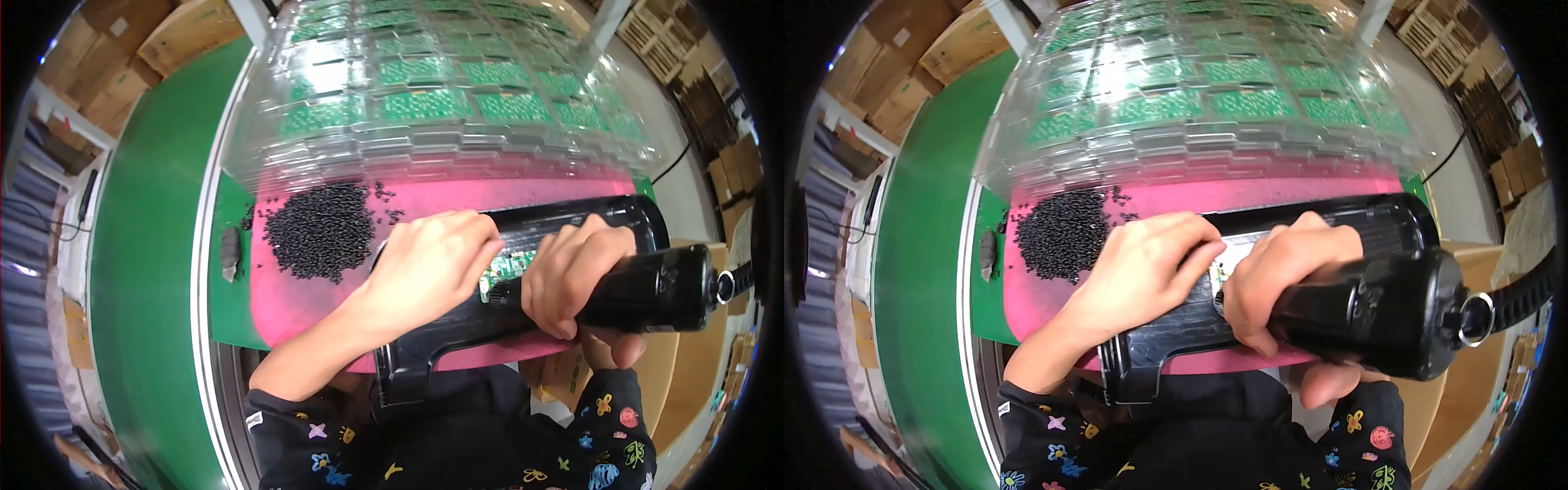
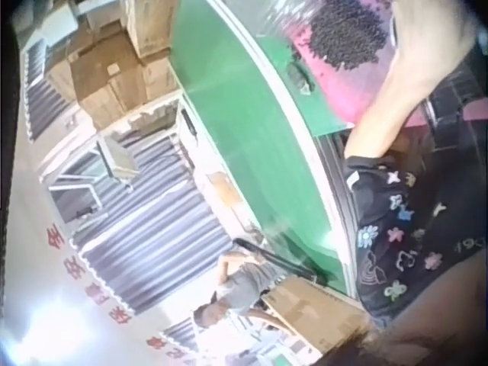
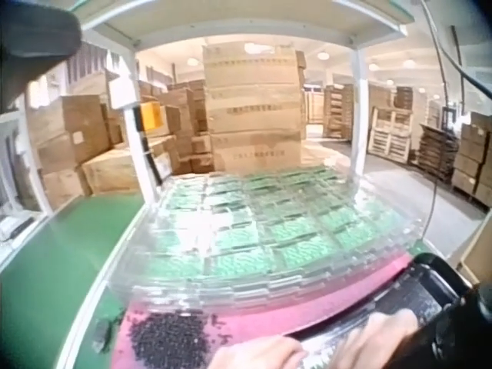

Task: Assembling circuit boards into plastic housings using an electric screwdriver and preparing them for packaging.

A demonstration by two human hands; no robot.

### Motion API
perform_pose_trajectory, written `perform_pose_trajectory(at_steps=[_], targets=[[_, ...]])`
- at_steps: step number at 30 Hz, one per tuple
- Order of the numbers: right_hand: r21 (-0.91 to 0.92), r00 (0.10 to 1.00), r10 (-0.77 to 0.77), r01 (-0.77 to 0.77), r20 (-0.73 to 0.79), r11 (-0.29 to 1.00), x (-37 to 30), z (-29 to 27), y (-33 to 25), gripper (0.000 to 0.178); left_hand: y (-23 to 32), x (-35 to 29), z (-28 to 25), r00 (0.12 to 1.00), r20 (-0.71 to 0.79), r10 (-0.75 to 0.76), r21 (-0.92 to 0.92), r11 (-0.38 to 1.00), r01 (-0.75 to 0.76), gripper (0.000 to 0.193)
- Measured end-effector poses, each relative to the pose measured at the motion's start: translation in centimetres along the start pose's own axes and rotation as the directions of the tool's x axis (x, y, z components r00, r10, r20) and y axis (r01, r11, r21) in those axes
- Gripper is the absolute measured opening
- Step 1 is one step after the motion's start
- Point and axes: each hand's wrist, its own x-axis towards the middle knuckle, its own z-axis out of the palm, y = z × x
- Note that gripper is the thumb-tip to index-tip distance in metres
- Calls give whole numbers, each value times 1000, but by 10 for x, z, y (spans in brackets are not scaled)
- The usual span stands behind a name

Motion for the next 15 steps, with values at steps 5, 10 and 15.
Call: perform_pose_trajectory(at_steps=[5,10,15], targets=[[-137,971,184,-205,-154,969,-4,16,-1,58,0,-5,-5,999,36,-4,23,1000,3,16],[-87,986,167,-165,14,982,8,3,1,55,-1,-1,-5,996,81,-21,24,1000,19,16],[-237,918,276,-346,-284,908,6,25,-10,57,-7,-3,-4,996,59,70,70,995,-74,15]])
